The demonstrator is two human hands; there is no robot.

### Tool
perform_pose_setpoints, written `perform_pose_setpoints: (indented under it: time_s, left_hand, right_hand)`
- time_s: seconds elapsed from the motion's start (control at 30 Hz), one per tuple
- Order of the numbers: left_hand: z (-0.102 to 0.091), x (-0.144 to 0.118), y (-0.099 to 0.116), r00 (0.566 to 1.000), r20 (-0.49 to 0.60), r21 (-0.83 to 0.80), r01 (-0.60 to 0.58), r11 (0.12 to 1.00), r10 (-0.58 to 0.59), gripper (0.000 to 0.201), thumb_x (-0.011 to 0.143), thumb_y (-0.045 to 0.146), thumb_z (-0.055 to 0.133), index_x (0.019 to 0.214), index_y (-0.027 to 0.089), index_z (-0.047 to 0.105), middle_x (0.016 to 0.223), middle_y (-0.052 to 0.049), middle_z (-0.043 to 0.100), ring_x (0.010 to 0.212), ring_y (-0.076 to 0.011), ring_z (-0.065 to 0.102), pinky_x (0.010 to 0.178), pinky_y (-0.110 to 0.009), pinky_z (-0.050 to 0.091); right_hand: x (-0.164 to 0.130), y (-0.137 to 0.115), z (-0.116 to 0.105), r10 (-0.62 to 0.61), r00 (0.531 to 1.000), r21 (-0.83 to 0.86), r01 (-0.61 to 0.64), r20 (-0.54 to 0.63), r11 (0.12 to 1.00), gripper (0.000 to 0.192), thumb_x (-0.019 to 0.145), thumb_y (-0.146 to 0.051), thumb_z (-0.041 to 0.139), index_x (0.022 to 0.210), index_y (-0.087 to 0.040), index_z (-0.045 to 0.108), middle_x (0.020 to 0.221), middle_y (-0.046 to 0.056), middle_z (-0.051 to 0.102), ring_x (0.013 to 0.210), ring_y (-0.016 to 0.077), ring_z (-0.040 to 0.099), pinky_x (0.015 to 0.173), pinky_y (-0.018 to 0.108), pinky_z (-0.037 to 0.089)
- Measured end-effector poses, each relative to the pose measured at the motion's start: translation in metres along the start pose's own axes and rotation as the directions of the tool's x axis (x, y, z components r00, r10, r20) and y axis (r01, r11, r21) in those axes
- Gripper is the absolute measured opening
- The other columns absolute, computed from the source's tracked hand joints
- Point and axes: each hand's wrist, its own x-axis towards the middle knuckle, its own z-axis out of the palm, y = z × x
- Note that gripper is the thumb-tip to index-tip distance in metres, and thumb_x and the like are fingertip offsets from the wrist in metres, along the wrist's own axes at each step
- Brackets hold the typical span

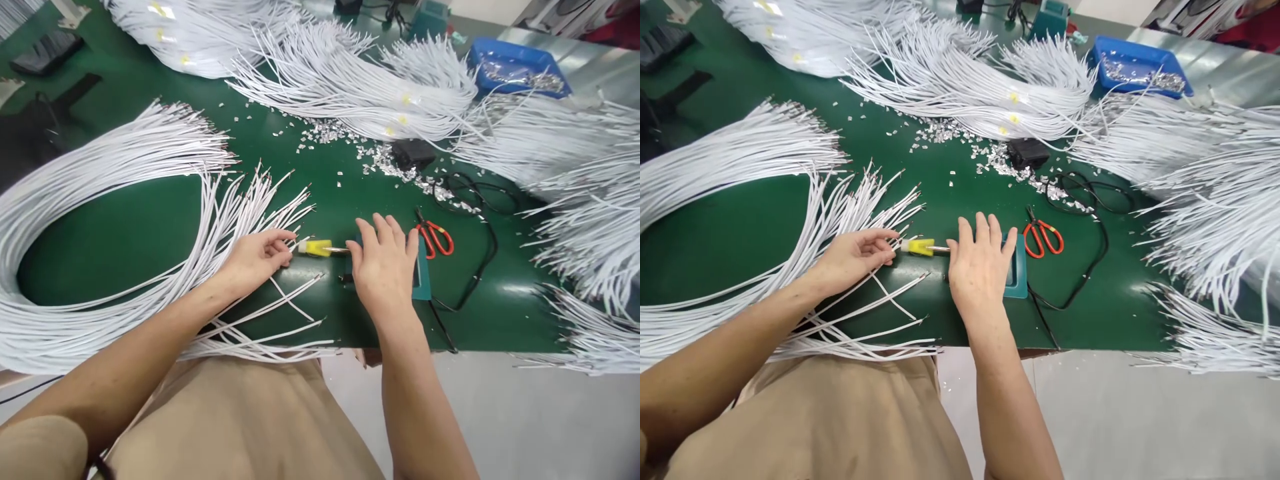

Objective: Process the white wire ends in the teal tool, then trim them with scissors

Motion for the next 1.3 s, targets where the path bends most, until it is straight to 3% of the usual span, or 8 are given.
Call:
perform_pose_setpoints:
  time_s: [0.17, 0.27, 0.5, 0.63, 0.83, 0.97, 1.13, 1.3]
  left_hand:
    - [-0.017, -0.019, 0.014, 0.993, -0.089, 0.028, -0.082, 0.996, 0.084, 0.049, 0.073, 0.028, 0.066, 0.119, 0.016, 0.057, 0.077, 0.0, 0.062, 0.072, -0.0149, 0.062, 0.076, -0.03, 0.05]
    - [-0.025, -0.03, 0.02, 0.995, -0.061, -0.016, -0.075, 0.997, 0.074, 0.053, 0.073, 0.031, 0.068, 0.123, 0.019, 0.057, 0.082, -0.001, 0.06, 0.075, -0.0137, 0.06, 0.076, -0.029, 0.05]
    - [-0.024, -0.042, 0.021, 0.991, 0.133, -0.181, 0.022, 0.983, 0.003, 0.041, 0.067, 0.035, 0.075, 0.106, 0.023, 0.068, 0.081, -0.004, 0.062, 0.074, -0.0162, 0.058, 0.068, -0.028, 0.052]
    - [-0.018, -0.046, 0.018, 0.99, 0.141, -0.155, 0.032, 0.987, -0.01, 0.024, 0.067, 0.035, 0.076, 0.086, 0.021, 0.07, 0.092, -0.005, 0.067, 0.081, -0.0182, 0.061, 0.072, -0.03, 0.052]
    - [-0.01, -0.054, 0.028, 0.989, 0.145, -0.026, -0.017, 1.0, 0.021, 0.018, 0.07, 0.033, 0.074, 0.082, 0.02, 0.07, 0.084, -0.002, 0.068, 0.081, -0.0169, 0.061, 0.076, -0.029, 0.05]
    - [-0.007, -0.051, 0.028, 0.983, 0.183, 0.066, -0.008, 0.998, -0.004, 0.025, 0.075, 0.04, 0.067, 0.089, 0.02, 0.07, 0.077, -0.002, 0.067, 0.069, -0.0147, 0.06, 0.064, -0.025, 0.049]
    - [0.011, -0.044, 0.011, 0.966, 0.249, 0.353, -0.162, 0.921, 0.074, 0.033, 0.078, 0.046, 0.062, 0.096, 0.02, 0.069, 0.086, -0.004, 0.069, 0.076, -0.0177, 0.062, 0.066, -0.026, 0.048]
    - [0.031, -0.044, 0.006, 0.908, 0.39, 0.658, -0.389, 0.645, 0.15, 0.024, 0.08, 0.041, 0.059, 0.086, 0.022, 0.071, 0.082, -0.003, 0.064, 0.071, -0.0169, 0.058, 0.062, -0.027, 0.04]
  right_hand:
    - [0.0, -0.006, -0.007, 0.028, 0.999, 0.088, -0.024, -0.045, 0.996, 0.034, 0.093, -0.029, 0.044, 0.122, -0.016, 0.056, 0.13, 0.014, 0.054, 0.126, 0.0303, 0.042, 0.109, 0.055, 0.019]
    - [-0.008, -0.016, -0.019, 0.034, 0.997, 0.292, -0.012, -0.071, 0.956, 0.03, 0.093, -0.026, 0.043, 0.116, -0.018, 0.06, 0.122, 0.012, 0.06, 0.116, 0.0253, 0.051, 0.103, 0.044, 0.034]
    - [-0.025, -0.041, -0.033, 0.037, 0.993, 0.807, -0.115, 0.115, 0.58, 0.022, 0.093, -0.028, 0.046, 0.1, -0.022, 0.066, 0.096, 0.002, 0.069, 0.086, 0.0142, 0.063, 0.078, 0.026, 0.049]
    - [-0.021, -0.051, -0.034, 0.034, 0.987, 0.876, -0.154, 0.155, 0.456, 0.021, 0.089, -0.035, 0.053, 0.098, -0.022, 0.065, 0.087, 0.0, 0.066, 0.075, 0.0111, 0.06, 0.072, 0.023, 0.047]
    - [-0.022, -0.059, -0.036, -0.01, 0.998, 0.873, -0.05, 0.062, 0.485, 0.016, 0.085, -0.028, 0.058, 0.072, -0.019, 0.063, 0.076, -0.001, 0.06, 0.07, 0.0101, 0.054, 0.071, 0.023, 0.044]
    - [-0.033, -0.05, -0.038, -0.006, 0.992, 0.894, -0.108, 0.123, 0.435, 0.019, 0.088, -0.025, 0.053, 0.072, -0.019, 0.06, 0.075, -0.001, 0.058, 0.073, 0.0112, 0.053, 0.071, 0.024, 0.043]
    - [-0.063, -0.026, -0.048, -0.139, 0.926, 0.903, -0.295, 0.351, 0.313, 0.017, 0.087, -0.021, 0.054, 0.07, -0.018, 0.057, 0.076, -0.001, 0.057, 0.072, 0.011, 0.053, 0.068, 0.024, 0.043]
    - [-0.095, -0.004, -0.049, -0.323, 0.791, 0.844, -0.415, 0.52, 0.34, 0.013, 0.084, -0.02, 0.059, 0.072, -0.018, 0.063, 0.079, -0.001, 0.059, 0.072, 0.0107, 0.054, 0.067, 0.024, 0.043]
